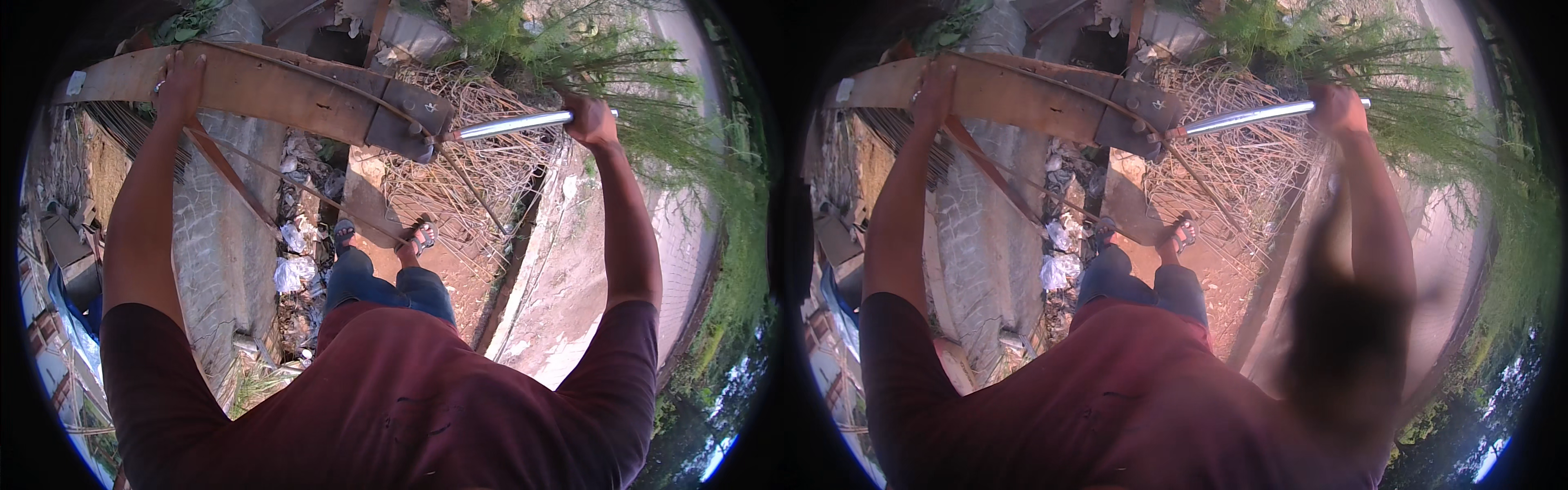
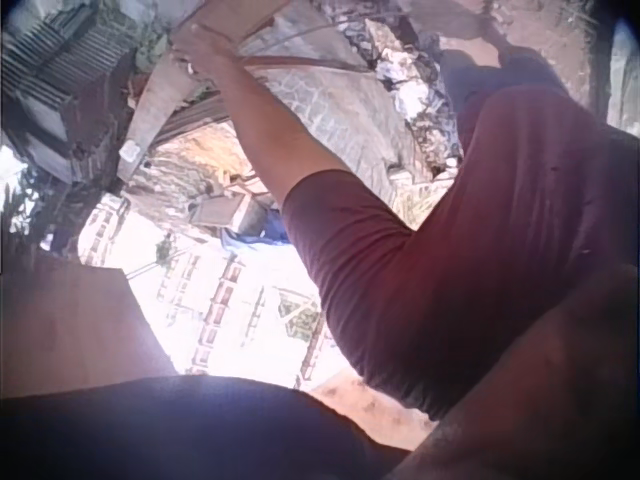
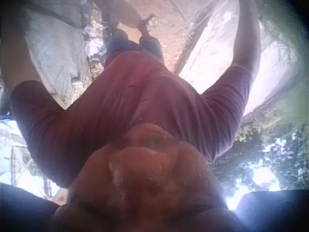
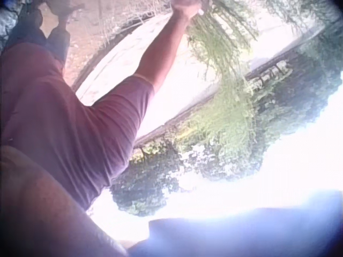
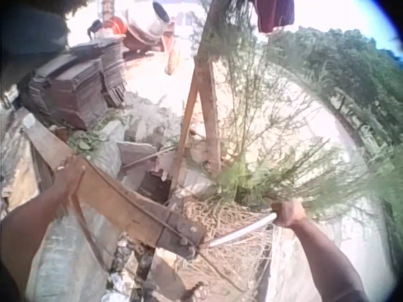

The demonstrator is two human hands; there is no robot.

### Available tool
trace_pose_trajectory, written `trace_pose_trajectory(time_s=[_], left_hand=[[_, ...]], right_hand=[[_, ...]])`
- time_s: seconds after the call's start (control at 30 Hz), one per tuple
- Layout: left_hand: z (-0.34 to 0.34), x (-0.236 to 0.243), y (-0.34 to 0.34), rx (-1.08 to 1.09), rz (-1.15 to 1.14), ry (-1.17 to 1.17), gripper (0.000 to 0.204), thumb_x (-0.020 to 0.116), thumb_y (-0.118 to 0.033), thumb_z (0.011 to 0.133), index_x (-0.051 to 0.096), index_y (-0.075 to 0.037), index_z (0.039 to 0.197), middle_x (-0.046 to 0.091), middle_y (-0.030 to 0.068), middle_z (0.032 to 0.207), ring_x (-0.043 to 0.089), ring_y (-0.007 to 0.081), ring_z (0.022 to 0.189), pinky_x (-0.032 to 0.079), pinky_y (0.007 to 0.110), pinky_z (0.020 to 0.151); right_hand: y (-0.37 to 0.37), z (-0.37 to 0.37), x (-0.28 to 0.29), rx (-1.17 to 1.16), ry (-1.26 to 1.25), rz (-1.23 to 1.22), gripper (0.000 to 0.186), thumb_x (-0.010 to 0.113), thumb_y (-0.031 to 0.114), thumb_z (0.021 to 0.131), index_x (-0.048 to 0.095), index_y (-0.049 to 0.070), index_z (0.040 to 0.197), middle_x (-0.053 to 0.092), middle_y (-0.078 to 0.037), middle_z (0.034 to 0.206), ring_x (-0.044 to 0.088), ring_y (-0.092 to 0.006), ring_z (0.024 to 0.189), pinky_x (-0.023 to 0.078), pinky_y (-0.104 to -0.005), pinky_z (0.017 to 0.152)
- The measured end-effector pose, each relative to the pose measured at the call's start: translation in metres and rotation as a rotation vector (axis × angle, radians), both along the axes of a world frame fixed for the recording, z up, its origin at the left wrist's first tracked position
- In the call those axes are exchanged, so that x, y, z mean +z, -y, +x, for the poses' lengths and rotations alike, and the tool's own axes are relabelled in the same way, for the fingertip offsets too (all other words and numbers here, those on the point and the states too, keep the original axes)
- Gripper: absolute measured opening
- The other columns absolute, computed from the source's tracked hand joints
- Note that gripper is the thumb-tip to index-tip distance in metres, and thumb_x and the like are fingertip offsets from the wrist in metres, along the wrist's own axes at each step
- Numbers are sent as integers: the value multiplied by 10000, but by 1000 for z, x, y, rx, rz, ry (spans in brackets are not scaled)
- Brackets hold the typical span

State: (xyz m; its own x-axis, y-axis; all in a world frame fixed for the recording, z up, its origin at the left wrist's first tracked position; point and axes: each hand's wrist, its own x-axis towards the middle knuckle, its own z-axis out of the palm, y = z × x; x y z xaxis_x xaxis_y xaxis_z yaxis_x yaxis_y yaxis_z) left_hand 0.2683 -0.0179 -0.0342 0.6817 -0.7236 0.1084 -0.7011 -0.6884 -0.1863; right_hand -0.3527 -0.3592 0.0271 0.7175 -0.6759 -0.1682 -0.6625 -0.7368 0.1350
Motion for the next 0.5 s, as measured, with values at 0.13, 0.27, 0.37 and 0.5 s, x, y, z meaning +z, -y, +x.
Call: trace_pose_trajectory(time_s=[0.13, 0.27, 0.37, 0.5], left_hand=[[-33, 17, 9, 71, -24, -53, 734, 293, -596, 913, 256, -99, 1452, 198, 147, 1520, 197, 354, 1392, 160, 523, 1113], [-27, 12, 6, 74, -120, -95, 747, 295, -600, 912, 257, -82, 1450, 201, 159, 1517, 192, 359, 1393, 138, 546, 1108], [-51, 29, 13, 112, -111, -121, 754, 304, -596, 912, 263, -62, 1443, 201, 169, 1515, 196, 364, 1390, 131, 575, 1098], [-46, 22, 9, 92, -115, -113, 756, 307, -594, 913, 253, -62, 1448, 198, 150, 1521, 189, 352, 1394, 120, 619, 1077]], right_hand=[[-71, -56, -3, -178, 161, -26, 88, 578, 174, 718, 581, 89, 742, 623, -178, 728, 610, -391, 728, 477, -479, 638], [-152, -78, -8, -450, 59, -52, 96, 564, 179, 748, 599, 90, 750, 629, -197, 738, 614, -400, 723, 484, -476, 651], [-218, -76, -5, -669, 79, -100, 95, 561, 162, 747, 607, 78, 747, 635, -201, 746, 622, -397, 719, 488, -473, 651], [-301, -32, 31, -881, 134, -30, 92, 566, 136, 750, 603, 54, 766, 642, -201, 760, 628, -383, 718, 484, -468, 653]])
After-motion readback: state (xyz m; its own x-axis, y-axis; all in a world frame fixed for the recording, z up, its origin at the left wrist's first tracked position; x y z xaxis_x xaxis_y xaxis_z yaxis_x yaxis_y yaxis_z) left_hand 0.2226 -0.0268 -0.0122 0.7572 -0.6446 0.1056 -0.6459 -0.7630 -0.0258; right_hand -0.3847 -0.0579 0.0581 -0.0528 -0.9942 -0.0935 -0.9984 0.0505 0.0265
